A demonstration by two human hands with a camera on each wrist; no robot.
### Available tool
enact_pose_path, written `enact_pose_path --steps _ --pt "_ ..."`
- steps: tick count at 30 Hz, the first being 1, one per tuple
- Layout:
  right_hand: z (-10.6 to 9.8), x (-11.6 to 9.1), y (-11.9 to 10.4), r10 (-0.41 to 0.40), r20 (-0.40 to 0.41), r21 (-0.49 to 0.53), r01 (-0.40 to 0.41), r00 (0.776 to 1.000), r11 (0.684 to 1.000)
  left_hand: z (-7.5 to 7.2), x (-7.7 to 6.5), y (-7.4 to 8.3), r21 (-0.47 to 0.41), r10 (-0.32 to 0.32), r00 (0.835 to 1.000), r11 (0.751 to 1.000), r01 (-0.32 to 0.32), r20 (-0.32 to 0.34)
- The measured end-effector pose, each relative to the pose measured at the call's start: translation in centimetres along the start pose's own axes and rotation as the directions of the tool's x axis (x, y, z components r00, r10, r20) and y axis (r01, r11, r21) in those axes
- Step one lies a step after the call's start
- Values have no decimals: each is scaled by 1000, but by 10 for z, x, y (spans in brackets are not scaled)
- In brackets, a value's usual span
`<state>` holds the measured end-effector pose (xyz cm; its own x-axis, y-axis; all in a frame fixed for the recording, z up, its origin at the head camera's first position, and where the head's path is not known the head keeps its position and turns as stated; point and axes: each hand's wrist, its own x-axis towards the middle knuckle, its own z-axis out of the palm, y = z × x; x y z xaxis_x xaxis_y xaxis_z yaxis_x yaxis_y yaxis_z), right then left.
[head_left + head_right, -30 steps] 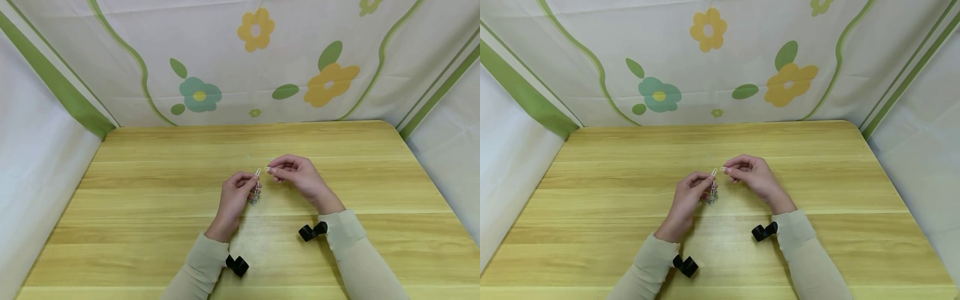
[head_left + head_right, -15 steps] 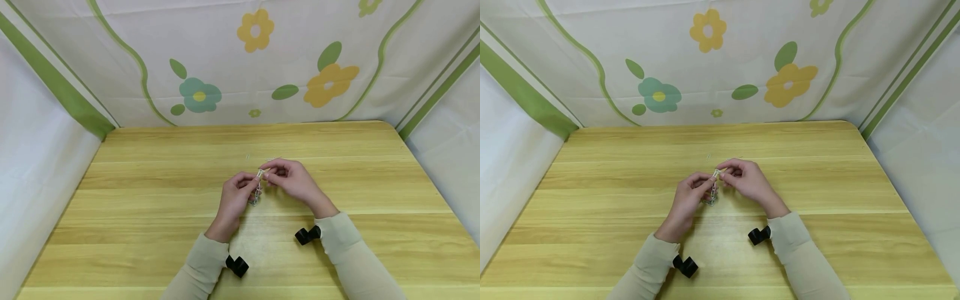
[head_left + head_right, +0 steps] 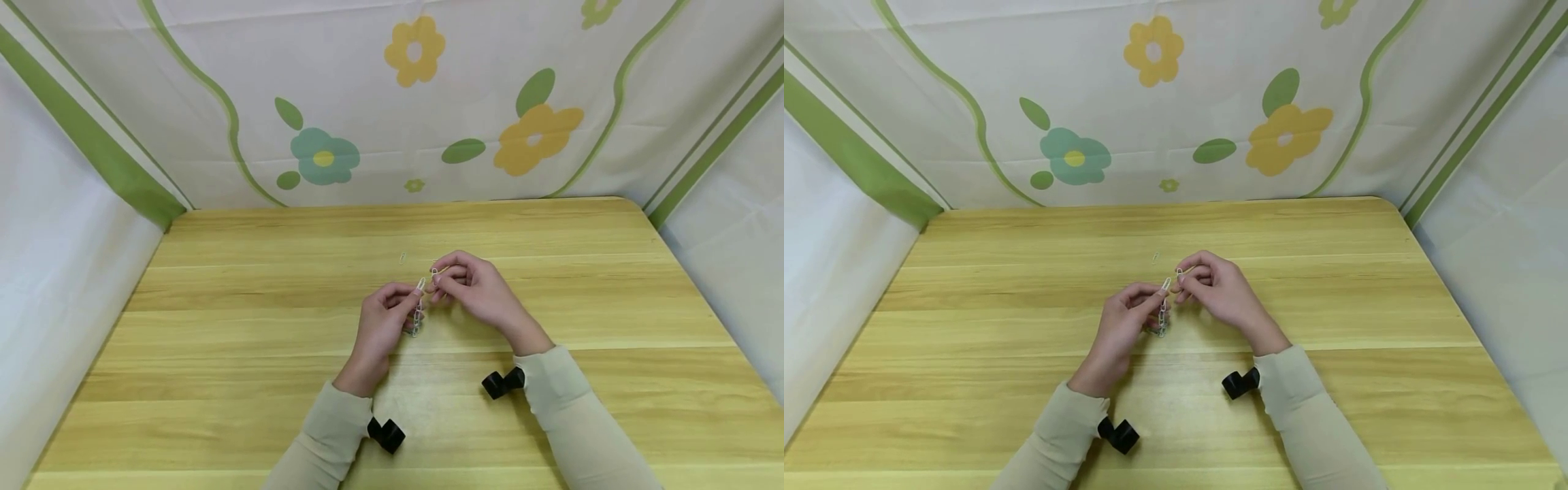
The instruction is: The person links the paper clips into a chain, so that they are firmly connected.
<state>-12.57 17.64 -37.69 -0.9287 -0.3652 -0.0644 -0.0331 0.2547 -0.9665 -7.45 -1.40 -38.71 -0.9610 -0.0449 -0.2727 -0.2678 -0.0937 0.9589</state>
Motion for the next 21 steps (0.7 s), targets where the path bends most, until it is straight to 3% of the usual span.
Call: enact_pose_path --steps 10,21 --pt "0 -1 -1 -30 46 85 26 999 996 0 1 -1 3 -4 1000 1000 4 -2" --pt "-1 -1 -2 -16 -12 62 17 1000 998 0 -1 -1 0 -13 1000 1000 13 7"
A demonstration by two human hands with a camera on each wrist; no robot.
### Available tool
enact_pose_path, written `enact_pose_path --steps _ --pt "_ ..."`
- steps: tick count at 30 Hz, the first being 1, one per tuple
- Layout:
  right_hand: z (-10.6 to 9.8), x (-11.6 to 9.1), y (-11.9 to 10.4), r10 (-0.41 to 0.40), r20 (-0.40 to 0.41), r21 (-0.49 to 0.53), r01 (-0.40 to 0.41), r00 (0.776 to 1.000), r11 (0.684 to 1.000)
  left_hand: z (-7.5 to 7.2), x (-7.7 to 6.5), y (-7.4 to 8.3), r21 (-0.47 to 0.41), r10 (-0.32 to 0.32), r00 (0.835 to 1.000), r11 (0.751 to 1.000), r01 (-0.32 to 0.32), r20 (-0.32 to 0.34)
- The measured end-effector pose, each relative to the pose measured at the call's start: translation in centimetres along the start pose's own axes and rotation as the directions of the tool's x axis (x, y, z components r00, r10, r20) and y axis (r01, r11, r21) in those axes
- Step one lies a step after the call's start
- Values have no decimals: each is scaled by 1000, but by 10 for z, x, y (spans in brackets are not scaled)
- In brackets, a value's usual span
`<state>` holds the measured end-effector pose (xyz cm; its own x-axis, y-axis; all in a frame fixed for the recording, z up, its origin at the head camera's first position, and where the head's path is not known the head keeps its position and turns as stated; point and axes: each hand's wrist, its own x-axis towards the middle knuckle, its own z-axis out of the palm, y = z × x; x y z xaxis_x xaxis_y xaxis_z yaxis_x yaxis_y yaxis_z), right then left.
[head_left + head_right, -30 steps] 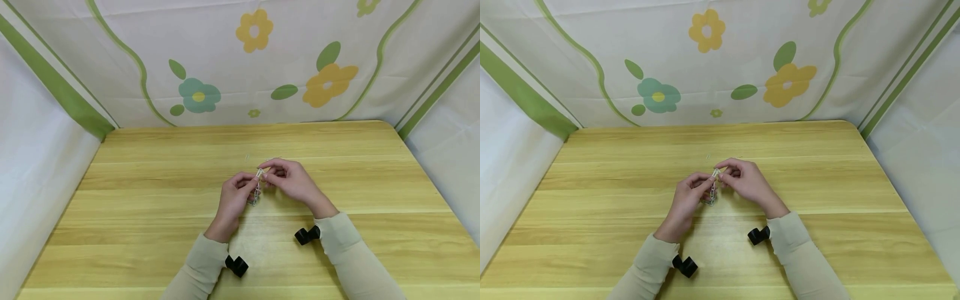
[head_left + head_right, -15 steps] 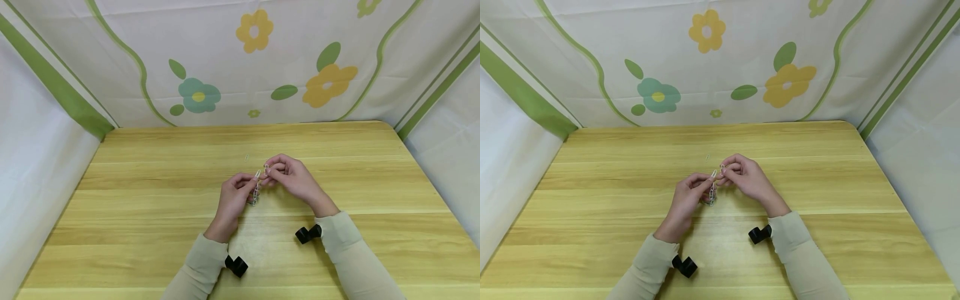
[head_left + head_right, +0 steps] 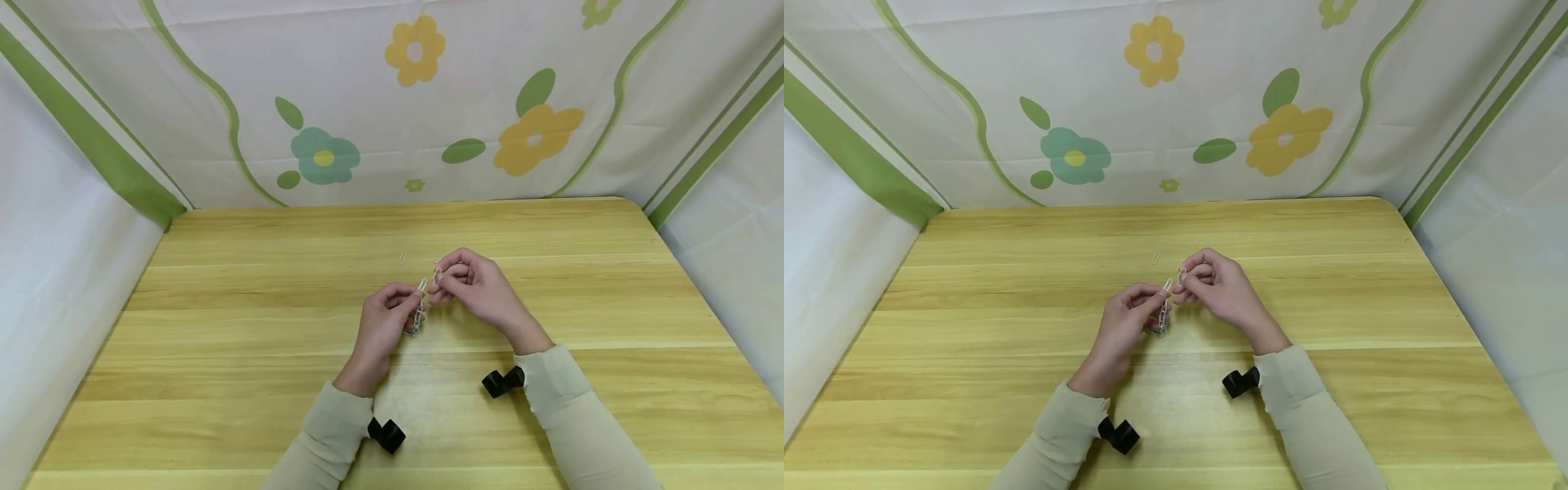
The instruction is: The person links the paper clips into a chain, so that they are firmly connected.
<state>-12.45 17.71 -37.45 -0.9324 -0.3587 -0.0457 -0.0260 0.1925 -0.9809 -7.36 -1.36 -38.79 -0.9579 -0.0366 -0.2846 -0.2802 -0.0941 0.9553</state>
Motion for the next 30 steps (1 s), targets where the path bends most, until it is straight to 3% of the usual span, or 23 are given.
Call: enact_pose_path --steps 9,21,25,30 --pt "4 0 -1 -6 -44 -63 3 999 998 1 0 -1 -4 4 1000 1000 -4 17" --pt "8 -1 2 -122 -30 -247 111 992 962 1 -1 1 -32 -1 1000 999 1 28" --pt "9 -2 2 -171 -21 -296 157 985 942 1 -1 -1 -26 3 1000 1000 -2 29" --pt "10 -2 3 -254 3 -389 235 967 891 1 0 -1 -30 3 1000 1000 -3 20"
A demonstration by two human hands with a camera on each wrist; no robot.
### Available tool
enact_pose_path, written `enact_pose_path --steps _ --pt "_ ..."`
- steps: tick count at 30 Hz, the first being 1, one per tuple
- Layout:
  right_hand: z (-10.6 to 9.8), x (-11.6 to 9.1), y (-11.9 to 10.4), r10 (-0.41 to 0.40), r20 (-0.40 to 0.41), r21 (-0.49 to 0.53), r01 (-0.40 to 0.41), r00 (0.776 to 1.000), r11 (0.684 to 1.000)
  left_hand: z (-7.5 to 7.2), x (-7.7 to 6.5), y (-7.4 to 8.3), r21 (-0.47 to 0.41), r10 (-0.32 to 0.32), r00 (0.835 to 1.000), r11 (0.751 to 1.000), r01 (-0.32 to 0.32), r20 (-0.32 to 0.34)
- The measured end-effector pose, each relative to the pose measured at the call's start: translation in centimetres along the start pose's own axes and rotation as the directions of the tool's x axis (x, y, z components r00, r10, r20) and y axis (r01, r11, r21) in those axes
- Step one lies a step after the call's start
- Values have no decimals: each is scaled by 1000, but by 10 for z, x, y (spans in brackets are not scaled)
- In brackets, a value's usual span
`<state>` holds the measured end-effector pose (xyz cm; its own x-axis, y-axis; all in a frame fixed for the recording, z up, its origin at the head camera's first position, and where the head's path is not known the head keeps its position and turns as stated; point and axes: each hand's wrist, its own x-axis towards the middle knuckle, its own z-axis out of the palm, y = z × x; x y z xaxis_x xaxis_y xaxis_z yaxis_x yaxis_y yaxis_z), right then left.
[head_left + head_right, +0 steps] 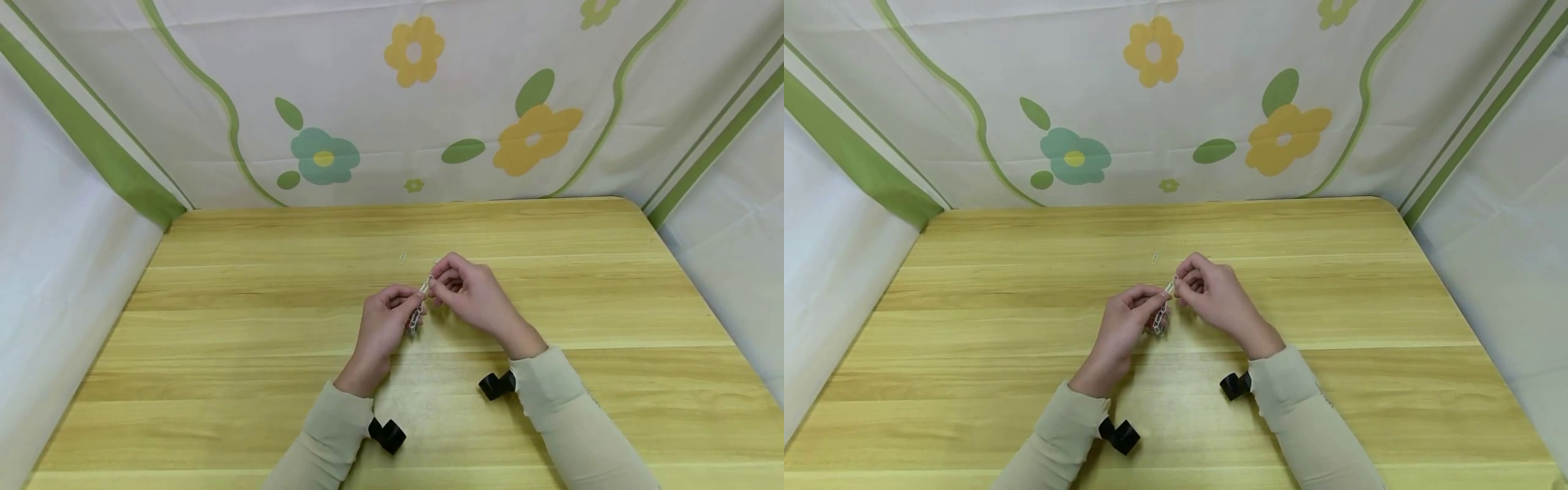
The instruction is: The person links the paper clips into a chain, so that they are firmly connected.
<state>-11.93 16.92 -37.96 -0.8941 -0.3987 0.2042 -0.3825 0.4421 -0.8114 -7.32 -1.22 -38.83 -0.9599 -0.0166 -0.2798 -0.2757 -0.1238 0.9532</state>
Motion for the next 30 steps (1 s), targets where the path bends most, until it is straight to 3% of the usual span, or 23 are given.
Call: enact_pose_path --steps 12,20,24,30 --pt "2 1 -1 -130 9 -86 130 991 988 -1 -1 2 -110 -15 999 994 10 -46" --pt "2 0 -3 -158 40 -140 162 987 977 -1 0 1 -147 -34 997 989 24 -67" --pt "0 -1 -4 -122 49 -119 127 991 985 -2 1 2 -160 -47 997 986 37 -62" --pt "-5 -2 -3 8 26 -46 -7 1000 999 -4 2 4 -133 -22 999 991 17 -35"
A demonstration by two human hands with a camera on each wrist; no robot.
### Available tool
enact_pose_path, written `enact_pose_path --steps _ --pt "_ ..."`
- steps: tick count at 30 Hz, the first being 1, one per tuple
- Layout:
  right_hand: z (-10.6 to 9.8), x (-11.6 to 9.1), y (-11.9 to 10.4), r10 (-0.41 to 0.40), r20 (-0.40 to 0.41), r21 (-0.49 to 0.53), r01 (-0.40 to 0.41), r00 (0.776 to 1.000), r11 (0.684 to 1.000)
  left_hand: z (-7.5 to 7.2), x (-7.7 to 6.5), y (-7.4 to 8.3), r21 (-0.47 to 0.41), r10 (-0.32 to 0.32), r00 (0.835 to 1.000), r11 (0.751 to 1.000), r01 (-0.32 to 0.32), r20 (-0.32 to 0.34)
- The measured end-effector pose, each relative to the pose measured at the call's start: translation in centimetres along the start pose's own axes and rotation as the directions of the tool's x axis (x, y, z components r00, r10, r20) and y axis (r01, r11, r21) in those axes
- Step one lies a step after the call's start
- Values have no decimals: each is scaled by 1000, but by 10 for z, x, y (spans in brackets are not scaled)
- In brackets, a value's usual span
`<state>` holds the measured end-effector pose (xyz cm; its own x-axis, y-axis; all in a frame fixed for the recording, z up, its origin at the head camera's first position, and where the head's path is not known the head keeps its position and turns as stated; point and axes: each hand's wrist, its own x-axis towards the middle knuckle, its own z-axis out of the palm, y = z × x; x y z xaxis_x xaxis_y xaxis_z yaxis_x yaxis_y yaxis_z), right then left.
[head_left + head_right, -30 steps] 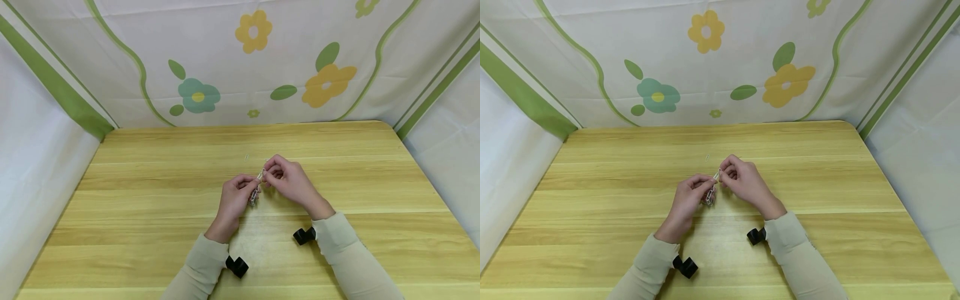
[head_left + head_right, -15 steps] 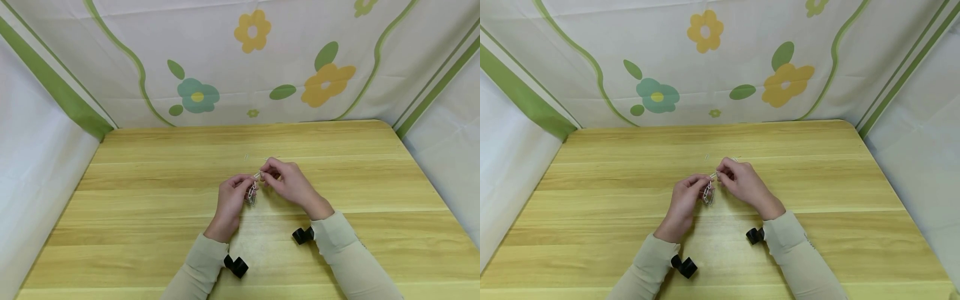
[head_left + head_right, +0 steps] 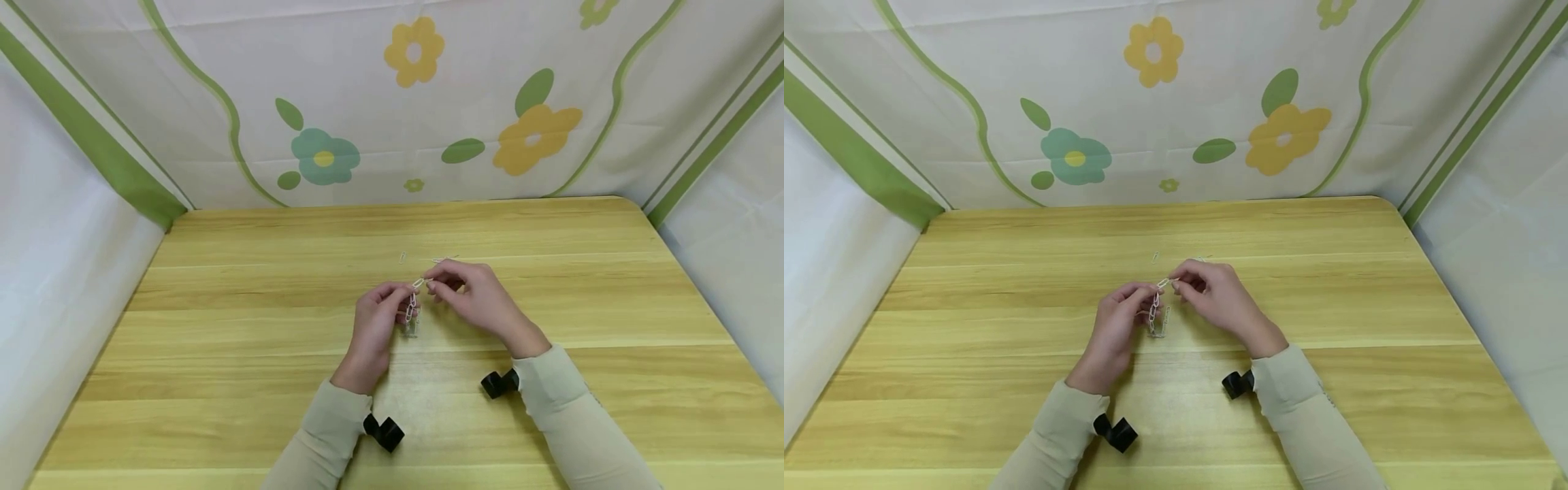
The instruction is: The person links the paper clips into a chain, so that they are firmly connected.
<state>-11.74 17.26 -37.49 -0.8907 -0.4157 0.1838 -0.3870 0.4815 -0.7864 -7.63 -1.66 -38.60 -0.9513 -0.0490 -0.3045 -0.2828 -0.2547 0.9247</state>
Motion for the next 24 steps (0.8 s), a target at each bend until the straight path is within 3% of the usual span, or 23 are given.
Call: enact_pose_path --steps 8,14,18,24 --pt "-7 1 2 132 -39 119 -127 990 985 0 1 -1 32 10 1000 999 -11 25" --pt "-12 0 4 220 -51 265 -199 974 943 1 -1 -2 101 29 998 994 -35 59" --pt "-14 0 4 229 -29 333 -206 973 920 1 -1 -3 150 35 993 987 -52 110" --pt "-14 0 4 240 4 321 -228 971 919 1 0 -6 185 59 985 979 -89 161"
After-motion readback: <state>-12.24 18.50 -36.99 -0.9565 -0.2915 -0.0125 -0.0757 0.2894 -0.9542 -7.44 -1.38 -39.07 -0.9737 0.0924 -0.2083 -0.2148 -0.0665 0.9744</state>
